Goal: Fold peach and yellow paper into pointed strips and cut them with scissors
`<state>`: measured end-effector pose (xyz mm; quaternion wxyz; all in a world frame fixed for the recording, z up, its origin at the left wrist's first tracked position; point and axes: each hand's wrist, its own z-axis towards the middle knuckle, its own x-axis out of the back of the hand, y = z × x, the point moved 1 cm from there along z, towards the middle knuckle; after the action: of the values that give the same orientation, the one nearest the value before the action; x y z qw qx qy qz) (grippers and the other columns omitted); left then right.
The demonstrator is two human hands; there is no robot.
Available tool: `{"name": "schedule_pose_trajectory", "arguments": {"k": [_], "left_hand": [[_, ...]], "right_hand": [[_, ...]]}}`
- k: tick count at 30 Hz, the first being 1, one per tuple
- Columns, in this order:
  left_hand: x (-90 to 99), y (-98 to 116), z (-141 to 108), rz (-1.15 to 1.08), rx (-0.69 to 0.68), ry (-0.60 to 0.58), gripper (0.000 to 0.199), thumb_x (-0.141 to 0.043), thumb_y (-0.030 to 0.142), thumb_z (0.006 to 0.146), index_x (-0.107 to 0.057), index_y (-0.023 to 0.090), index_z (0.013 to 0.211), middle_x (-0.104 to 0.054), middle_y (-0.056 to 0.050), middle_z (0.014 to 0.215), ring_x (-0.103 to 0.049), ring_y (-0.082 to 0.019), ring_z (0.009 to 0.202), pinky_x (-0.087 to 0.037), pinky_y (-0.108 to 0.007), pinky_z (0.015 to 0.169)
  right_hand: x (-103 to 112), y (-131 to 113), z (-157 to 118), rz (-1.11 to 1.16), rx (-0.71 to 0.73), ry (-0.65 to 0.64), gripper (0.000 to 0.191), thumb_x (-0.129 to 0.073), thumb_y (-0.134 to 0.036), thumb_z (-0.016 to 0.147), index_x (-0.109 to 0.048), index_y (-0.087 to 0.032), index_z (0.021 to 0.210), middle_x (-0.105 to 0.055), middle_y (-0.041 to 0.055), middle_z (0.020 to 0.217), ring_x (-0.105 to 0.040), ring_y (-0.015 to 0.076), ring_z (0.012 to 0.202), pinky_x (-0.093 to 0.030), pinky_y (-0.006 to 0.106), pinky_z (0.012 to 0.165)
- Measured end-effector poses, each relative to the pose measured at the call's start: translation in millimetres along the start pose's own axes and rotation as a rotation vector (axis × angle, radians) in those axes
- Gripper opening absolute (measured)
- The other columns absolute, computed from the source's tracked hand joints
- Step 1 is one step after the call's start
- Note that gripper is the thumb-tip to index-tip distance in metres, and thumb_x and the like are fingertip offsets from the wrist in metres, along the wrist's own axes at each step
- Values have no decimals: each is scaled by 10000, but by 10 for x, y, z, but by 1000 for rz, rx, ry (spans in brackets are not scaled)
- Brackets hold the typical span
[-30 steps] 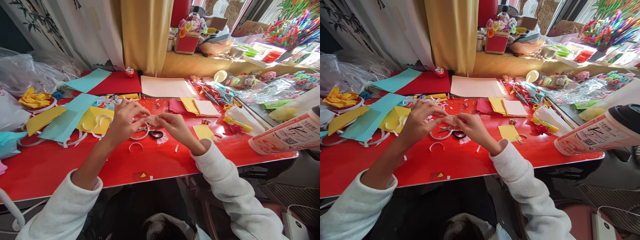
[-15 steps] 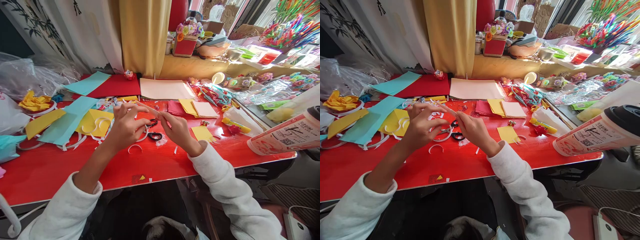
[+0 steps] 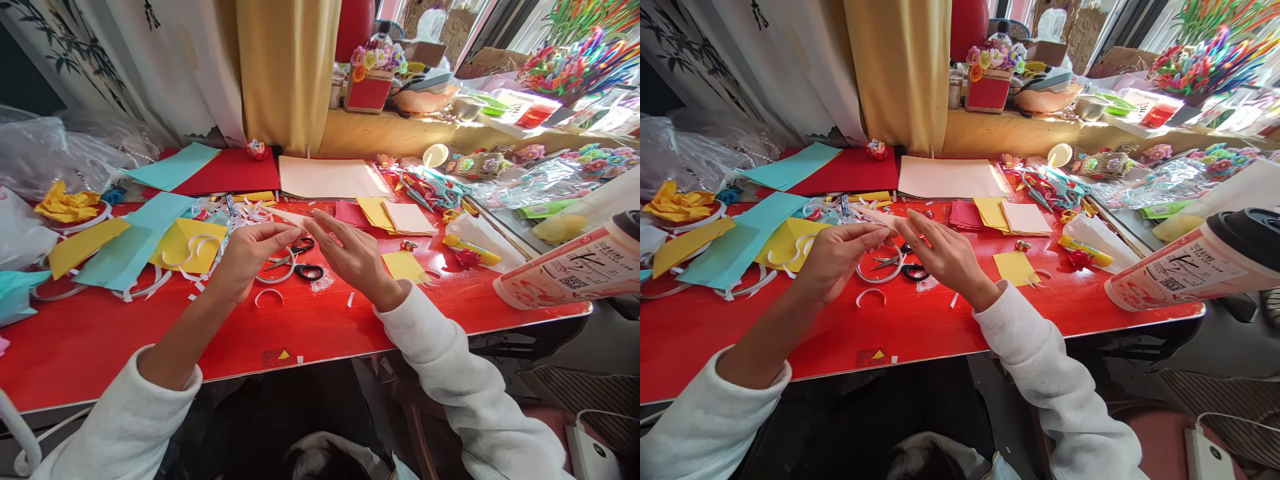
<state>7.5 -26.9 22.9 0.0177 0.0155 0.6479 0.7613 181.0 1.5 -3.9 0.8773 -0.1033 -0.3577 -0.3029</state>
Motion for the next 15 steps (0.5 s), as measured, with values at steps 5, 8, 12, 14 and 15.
{"name": "schedule_pose_trajectory", "arguments": {"k": [5, 8, 12, 14, 15], "left_hand": [[23, -4, 4, -2, 28, 18, 234, -661, 349, 675, -703, 184, 835, -685, -43, 818, -606, -185, 833, -463, -319, 793], [33, -5, 12, -27, 52, 17, 226, -659, 334, 675, -703, 181, 835, -684, -43, 821, -610, -181, 827, -465, -309, 772], [53, -32, 32, -88, 90, 4, 183, -662, 293, 674, -707, 180, 811, -679, -35, 785, -609, -154, 791, -462, -272, 734], [62, -57, 42, -116, 107, 7, 153, -668, 266, 667, -708, 186, 791, -676, -27, 785, -602, -136, 781, -455, -249, 714], [64, -69, 45, -129, 114, 7, 138, -669, 255, 664, -708, 190, 780, -675, -23, 792, -598, -128, 778, -452, -240, 707]], "right_hand": [[-34, 20, -15, 23, -30, -7, 431, -347, -129, 896, -400, -259, 1304, -464, 56, 1309, -464, 175, 1185, -435, 335, 986], [-27, 17, -15, 22, -26, -12, 439, -350, -124, 893, -394, -261, 1308, -461, 55, 1313, -460, 170, 1189, -438, 329, 982], [-37, 0, -2, 22, -28, -12, 411, -350, -140, 895, -427, -243, 1285, -488, 47, 1292, -491, 153, 1155, -449, 311, 964], [-61, -16, 11, 63, -47, 6, 390, -351, -154, 897, -449, -219, 1269, -538, 45, 1239, -530, 136, 1104, -470, 279, 931], [-75, -23, 19, 88, -76, 19, 381, -350, -162, 899, -462, -210, 1260, -568, 44, 1203, -553, 129, 1068, -485, 263, 903]]}}
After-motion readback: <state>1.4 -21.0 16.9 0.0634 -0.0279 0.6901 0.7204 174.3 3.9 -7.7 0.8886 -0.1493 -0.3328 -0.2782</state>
